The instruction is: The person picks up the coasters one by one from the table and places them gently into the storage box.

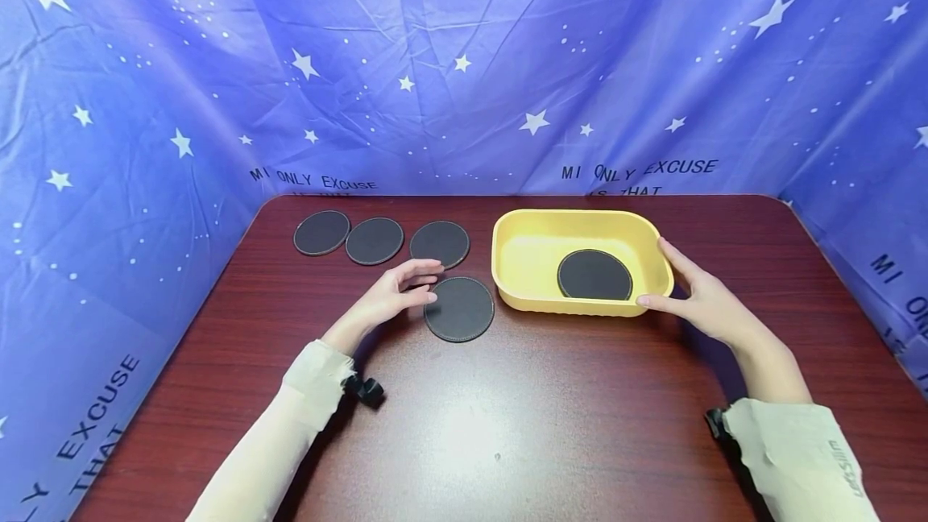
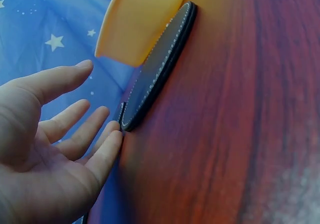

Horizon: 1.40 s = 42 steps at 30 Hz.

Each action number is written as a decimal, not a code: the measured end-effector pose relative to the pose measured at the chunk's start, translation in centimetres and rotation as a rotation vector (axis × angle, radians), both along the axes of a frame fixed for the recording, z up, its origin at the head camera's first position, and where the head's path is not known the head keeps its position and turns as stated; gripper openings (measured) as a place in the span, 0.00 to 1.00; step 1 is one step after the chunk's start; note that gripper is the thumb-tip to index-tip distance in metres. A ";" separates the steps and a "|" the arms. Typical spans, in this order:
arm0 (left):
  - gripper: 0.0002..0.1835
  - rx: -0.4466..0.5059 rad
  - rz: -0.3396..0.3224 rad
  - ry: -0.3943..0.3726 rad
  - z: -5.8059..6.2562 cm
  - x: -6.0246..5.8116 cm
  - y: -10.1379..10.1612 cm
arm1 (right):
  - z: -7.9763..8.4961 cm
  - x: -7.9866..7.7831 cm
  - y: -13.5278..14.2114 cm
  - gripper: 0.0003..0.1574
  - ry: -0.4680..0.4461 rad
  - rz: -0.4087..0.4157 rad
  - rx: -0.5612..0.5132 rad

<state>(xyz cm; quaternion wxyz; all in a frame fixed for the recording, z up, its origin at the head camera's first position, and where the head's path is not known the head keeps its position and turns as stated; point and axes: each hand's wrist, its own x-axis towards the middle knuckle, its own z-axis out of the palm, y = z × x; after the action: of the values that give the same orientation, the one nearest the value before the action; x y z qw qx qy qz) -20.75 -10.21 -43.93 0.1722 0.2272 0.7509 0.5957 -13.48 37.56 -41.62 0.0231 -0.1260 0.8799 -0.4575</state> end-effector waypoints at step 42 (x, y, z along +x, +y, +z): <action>0.54 -0.455 -0.170 0.318 0.0 0.8 0.0 | 0.2 0.2 -0.3 0.60 -0.030 -0.027 0.000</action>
<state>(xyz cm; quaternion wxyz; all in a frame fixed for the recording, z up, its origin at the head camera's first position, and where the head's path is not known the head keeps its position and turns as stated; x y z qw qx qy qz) -19.91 -10.19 -43.95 0.1481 0.3353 0.8611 0.3524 -13.31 37.27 -41.39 0.0304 -0.1073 0.8812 -0.4594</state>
